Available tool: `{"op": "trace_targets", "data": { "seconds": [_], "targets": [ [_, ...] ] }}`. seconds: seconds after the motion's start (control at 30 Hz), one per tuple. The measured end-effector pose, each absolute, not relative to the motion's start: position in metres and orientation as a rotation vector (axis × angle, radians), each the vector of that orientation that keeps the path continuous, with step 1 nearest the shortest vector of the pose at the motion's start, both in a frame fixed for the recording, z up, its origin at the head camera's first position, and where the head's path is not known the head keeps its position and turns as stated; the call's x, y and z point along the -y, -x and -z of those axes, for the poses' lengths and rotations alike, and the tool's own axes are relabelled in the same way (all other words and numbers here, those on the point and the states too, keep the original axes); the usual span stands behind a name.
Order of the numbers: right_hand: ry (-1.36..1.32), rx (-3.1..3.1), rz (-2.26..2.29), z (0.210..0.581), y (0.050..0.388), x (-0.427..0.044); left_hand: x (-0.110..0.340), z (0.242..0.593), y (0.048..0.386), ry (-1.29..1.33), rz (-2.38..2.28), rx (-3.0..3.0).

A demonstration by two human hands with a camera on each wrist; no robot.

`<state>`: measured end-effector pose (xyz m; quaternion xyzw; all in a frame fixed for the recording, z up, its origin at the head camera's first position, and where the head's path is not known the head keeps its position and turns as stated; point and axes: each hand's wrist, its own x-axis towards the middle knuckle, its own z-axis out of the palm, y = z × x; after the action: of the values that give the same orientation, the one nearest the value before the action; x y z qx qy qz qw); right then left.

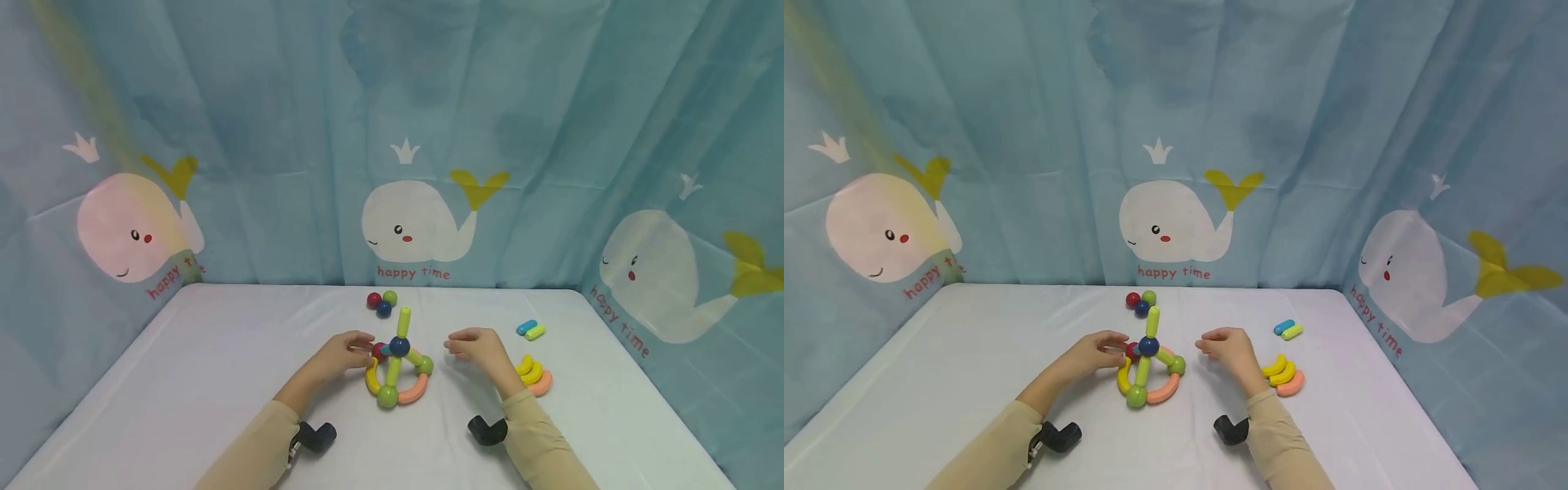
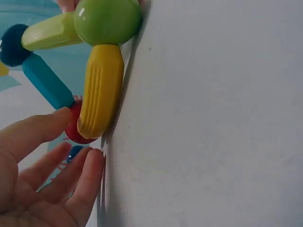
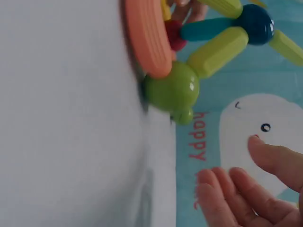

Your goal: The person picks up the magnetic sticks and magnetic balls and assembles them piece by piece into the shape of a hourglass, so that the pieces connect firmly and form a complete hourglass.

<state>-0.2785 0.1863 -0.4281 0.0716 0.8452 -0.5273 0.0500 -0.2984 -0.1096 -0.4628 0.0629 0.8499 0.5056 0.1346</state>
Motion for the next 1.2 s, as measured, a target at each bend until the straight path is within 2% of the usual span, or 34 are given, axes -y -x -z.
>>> {"op": "trace_targets", "data": {
  "seconds": [0.33, 0.6, 0.9, 1.2],
  "targets": [
    [-0.383, -2.560, 1.583, 0.407, 0.273, -0.269, 0.107, 0.463, 0.311, -0.305, -1.391, -2.448],
    [-0.499, -2.560, 1.597, 0.408, 0.276, -0.316, 0.105, 0.462, 0.311, -0.314, -1.339, -2.492],
    [-0.764, -2.408, 1.738, 0.422, 0.295, -0.342, 0.112, 0.458, 0.298, -0.197, -1.347, -2.517],
    [-0.860, -2.225, 1.956, 0.430, 0.306, -0.353, 0.115, 0.456, 0.283, -0.145, -1.395, -2.504]
  ]
}}
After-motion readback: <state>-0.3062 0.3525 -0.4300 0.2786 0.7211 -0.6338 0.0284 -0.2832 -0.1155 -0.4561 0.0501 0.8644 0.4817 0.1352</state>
